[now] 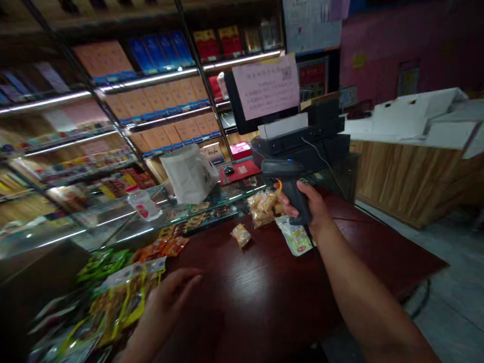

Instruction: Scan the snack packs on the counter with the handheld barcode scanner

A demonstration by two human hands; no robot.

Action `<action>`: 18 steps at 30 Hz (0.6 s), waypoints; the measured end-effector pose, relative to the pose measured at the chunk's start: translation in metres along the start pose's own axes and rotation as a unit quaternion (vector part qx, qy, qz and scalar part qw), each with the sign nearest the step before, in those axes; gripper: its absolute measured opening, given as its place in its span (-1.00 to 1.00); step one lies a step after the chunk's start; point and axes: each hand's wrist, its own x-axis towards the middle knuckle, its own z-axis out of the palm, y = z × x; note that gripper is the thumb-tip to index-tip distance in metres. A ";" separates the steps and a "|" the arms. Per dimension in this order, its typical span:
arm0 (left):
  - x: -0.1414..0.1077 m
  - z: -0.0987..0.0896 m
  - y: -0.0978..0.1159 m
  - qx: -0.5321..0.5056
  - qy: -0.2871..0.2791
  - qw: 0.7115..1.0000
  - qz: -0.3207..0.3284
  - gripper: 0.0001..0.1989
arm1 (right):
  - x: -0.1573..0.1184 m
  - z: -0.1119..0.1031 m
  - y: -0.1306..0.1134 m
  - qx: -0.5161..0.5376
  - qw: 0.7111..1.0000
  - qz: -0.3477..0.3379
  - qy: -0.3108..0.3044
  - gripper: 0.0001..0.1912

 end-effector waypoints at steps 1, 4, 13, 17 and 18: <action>0.007 0.027 0.006 -0.041 -0.056 0.997 -0.019 -0.71 | 0.000 -0.003 -0.002 -0.004 1.000 -0.005 0.006 -0.58; 0.026 0.106 0.024 -0.161 -0.182 0.966 -0.085 -0.62 | 0.001 -0.013 -0.006 -0.012 1.000 -0.017 0.016 -0.59; 0.090 0.227 0.061 -0.242 -0.171 0.937 -0.183 -0.66 | 0.010 -0.035 0.005 -0.020 0.999 -0.025 -0.001 -0.65; 0.100 0.236 0.064 -0.255 -0.153 0.933 -0.204 -0.64 | 0.014 -0.040 0.007 -0.010 1.000 -0.025 -0.015 -0.68; 0.100 0.237 0.065 -0.261 -0.151 0.931 -0.208 -0.63 | 0.014 -0.040 0.007 -0.006 1.000 -0.025 -0.017 -0.68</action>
